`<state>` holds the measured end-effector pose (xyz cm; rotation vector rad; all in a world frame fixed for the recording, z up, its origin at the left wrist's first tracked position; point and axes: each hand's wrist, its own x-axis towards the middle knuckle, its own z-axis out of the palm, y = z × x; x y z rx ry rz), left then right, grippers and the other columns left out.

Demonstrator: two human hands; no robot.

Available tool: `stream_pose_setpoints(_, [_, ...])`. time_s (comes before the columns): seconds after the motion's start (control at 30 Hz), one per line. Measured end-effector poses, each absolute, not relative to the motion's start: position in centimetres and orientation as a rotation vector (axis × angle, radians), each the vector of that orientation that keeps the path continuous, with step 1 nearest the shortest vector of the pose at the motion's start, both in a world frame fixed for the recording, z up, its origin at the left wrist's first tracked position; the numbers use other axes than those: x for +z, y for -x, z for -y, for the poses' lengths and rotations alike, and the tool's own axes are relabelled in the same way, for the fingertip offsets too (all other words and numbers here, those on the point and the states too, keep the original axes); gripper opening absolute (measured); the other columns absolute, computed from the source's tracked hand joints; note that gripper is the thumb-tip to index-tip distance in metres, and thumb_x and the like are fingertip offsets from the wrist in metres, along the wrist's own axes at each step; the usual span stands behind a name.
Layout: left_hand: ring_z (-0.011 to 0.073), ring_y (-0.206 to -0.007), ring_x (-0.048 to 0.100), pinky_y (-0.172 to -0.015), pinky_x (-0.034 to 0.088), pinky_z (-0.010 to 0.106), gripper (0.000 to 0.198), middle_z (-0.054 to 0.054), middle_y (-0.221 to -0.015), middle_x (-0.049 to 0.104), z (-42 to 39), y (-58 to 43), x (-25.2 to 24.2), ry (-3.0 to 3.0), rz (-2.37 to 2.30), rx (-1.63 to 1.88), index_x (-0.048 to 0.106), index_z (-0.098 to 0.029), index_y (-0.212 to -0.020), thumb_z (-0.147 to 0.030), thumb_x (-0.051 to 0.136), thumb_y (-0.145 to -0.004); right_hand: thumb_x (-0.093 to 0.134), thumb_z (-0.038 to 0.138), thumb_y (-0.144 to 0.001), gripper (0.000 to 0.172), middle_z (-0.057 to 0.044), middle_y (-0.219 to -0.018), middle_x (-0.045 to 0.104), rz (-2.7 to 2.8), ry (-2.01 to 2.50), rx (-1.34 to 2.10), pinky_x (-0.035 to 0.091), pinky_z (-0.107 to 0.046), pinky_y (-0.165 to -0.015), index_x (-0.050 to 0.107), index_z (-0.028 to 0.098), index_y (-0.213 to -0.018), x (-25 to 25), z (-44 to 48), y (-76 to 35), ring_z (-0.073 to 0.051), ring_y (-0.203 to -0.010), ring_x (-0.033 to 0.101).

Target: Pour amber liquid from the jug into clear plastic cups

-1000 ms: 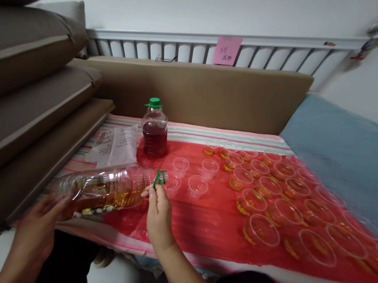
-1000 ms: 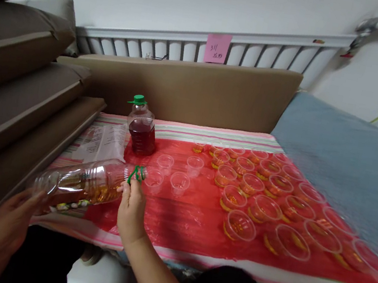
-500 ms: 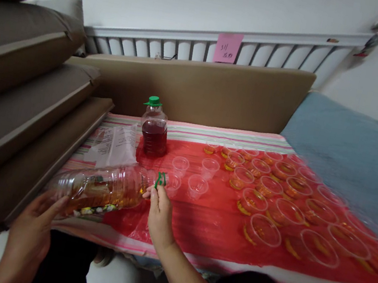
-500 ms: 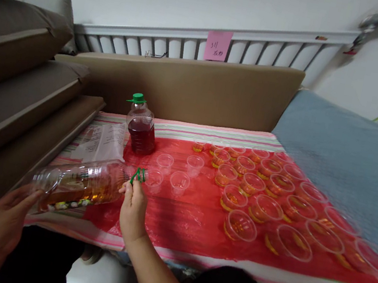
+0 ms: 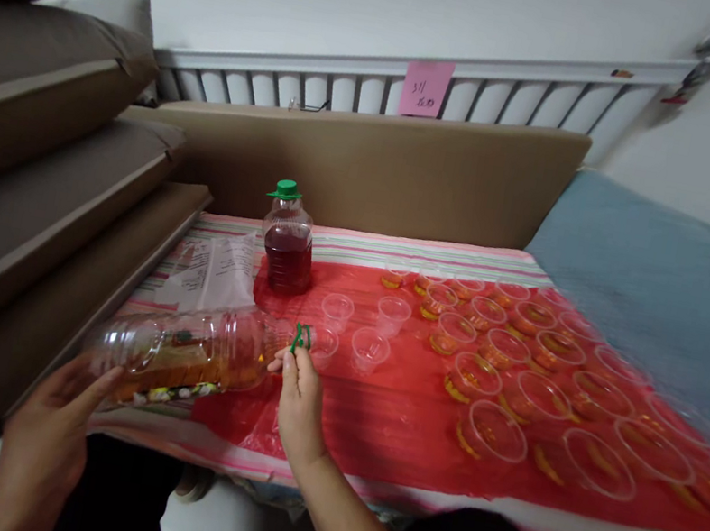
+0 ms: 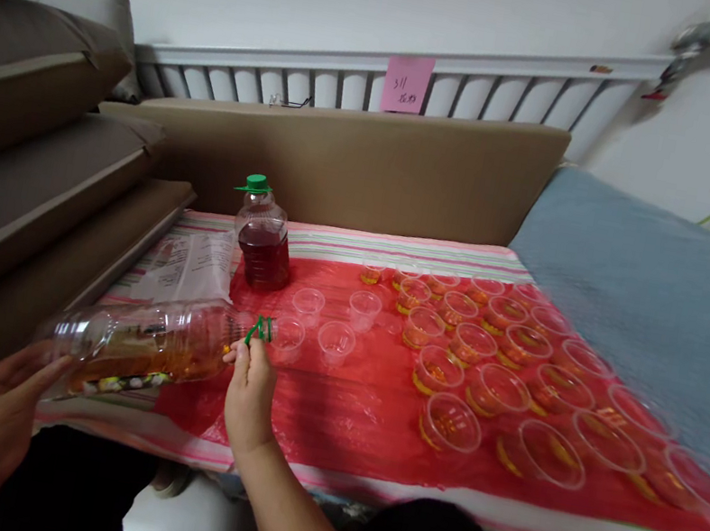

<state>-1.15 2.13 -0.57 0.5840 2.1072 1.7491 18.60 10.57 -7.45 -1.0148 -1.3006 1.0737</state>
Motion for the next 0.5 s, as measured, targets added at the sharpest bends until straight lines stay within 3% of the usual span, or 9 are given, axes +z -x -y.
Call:
stream_pose_setpoints(0.4, [0.0282, -0.110, 0.059, -0.099, 0.043, 0.037, 0.062, 0.004, -0.111, 0.069, -1.5, 0.3, 0.7, -0.617, -2.182, 1.668, 0.067, -0.020, -0.110, -0.044, 0.077, -0.053, 0.038, 0.042, -0.095, 0.031, -0.002, -0.074, 0.067, 1.255, 1.007, 1.075, 0.048, -0.028, -0.072, 0.057, 0.021, -0.080, -7.4, -10.7, -18.6, -0.016, -0.073, 0.064])
stream_pose_setpoints(0.5, [0.0287, -0.108, 0.061, -0.099, 0.043, 0.037, 0.058, 0.004, -0.105, 0.071, -1.6, 0.0, 1.2, -0.578, -2.232, 1.681, 0.070, -0.020, -0.106, -0.041, 0.078, -0.052, 0.039, 0.040, -0.095, 0.030, -0.002, -0.074, 0.067, 1.250, 1.007, 1.075, 0.048, -0.028, -0.073, 0.057, 0.021, -0.081, -7.3, -10.7, -18.6, -0.016, -0.074, 0.064])
